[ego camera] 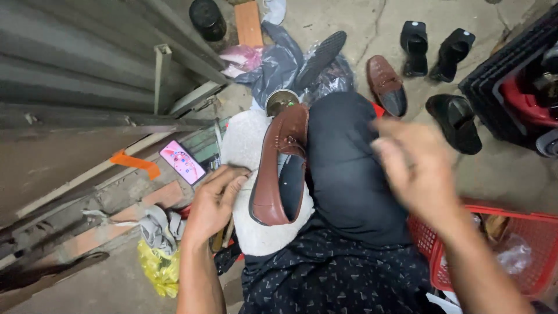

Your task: The person sits on the floor and sews the sole of a brown leather shoe using a needle and thread. They repeatedly push the needle through the shoe's edge and pull the thread tight to secure the sole.

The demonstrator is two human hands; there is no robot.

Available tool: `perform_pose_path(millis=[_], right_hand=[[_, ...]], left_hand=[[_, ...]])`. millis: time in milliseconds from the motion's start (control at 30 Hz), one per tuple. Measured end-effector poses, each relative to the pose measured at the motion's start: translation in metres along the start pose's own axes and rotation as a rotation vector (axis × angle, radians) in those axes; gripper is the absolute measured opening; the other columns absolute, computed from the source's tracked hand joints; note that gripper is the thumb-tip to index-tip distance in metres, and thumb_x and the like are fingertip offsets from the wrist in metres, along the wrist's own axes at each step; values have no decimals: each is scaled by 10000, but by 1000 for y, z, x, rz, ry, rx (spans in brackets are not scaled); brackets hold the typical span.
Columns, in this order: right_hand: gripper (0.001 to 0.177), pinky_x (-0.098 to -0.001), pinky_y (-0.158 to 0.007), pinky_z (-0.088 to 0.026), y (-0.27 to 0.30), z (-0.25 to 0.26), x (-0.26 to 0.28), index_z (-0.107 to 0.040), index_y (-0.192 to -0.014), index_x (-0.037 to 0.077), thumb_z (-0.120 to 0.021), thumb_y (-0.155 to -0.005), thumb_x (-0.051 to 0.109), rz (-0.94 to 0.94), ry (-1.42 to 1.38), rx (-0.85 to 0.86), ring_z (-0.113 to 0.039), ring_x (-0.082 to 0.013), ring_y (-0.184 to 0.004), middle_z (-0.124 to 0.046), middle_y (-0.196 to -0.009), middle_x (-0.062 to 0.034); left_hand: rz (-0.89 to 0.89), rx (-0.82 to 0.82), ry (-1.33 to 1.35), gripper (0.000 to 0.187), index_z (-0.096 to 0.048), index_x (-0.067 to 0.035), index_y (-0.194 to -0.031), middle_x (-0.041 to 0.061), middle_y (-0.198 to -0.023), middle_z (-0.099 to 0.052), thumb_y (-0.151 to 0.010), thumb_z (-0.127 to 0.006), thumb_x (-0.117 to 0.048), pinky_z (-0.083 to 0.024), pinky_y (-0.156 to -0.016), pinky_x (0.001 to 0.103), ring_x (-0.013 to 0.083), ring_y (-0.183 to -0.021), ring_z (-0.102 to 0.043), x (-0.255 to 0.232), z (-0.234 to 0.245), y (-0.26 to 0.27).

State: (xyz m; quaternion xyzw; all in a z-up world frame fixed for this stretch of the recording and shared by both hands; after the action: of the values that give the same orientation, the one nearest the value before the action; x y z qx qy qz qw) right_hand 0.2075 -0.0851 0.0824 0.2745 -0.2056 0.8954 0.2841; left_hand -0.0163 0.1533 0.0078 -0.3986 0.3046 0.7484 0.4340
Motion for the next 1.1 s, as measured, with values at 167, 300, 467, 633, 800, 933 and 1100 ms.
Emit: perform_pose_path(millis=[167,300,467,633,800,933,1100], right_hand=[[313,-419,-866,-569,20,-88,41,-740,-1279,162,-659,-982,219,128,-176,154,-708,-310,-922,-758,-969,-95],[235,-323,-660,-576,31,-75,49,-815,-1147,179,-697,-947,145,-15,-448,199,-699,-197,-678,-769,-770,-24],[148,-345,-600,-583,42,-24,62,-790,-992,53,-659,-929,81,-47,-775,236,-680,-182,-715,-773,-985,-159],[120,-416,-616,-658,56,-11,46,-674,-912,-64,-608,-957,25,41,-1340,191,-797,-344,-784,-747,-946,-355],[180,-374,-693,-644,52,-60,-26,-817,-1042,5,-696,-909,0,-404,-772,0,-784,-260,-733,-792,-814,-223],[249,-370,-699,-670,46,-88,-40,-810,-1109,18,-672,-911,-37,-459,-828,-40,-782,-251,-791,-799,-889,-225],[272,-275,-844,-552,29,-124,-53,-772,-1197,123,-593,-993,114,-453,-784,156,-673,-61,-1016,-796,-1130,41]], left_hand=[[29,-48,78,197,-764,-58,-1034,104,-818,-702,-1034,-595,-158,-562,-785,411,242,-806,-685,3,12,-2],[147,-93,115,203,-757,-12,-1078,167,-941,-767,-1048,-585,-116,-564,-882,454,217,-935,-705,35,23,6],[174,-81,100,181,-793,-116,-1060,73,-813,-741,-1023,-622,-164,-549,-803,371,150,-803,-654,14,13,0],[76,3,-5,160,-804,-119,-1035,118,-953,-791,-990,-652,-138,-567,-844,433,310,-903,-752,-28,-2,-13],[6,72,-354,174,-795,-207,-1022,75,-931,-779,-976,-629,-226,-569,-802,496,376,-883,-734,-81,-26,-35],[-20,148,-495,158,-786,-252,-976,30,-881,-759,-961,-629,-265,-586,-776,473,338,-852,-736,-78,-54,-51],[12,318,-535,217,-644,-81,-1139,112,-1035,-688,-1032,-455,-103,-563,-706,527,357,-782,-697,-77,-74,-60]])
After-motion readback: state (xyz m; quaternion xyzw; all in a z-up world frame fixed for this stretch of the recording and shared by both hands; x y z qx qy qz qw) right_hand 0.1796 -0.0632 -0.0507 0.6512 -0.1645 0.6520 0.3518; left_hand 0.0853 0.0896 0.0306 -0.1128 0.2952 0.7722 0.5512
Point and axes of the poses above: each hand's wrist, its own y-axis away from the middle knuckle, its own z-axis out of the back of the hand, x = y × z, the point moved 8 cm from there along -y, towards the middle knuckle
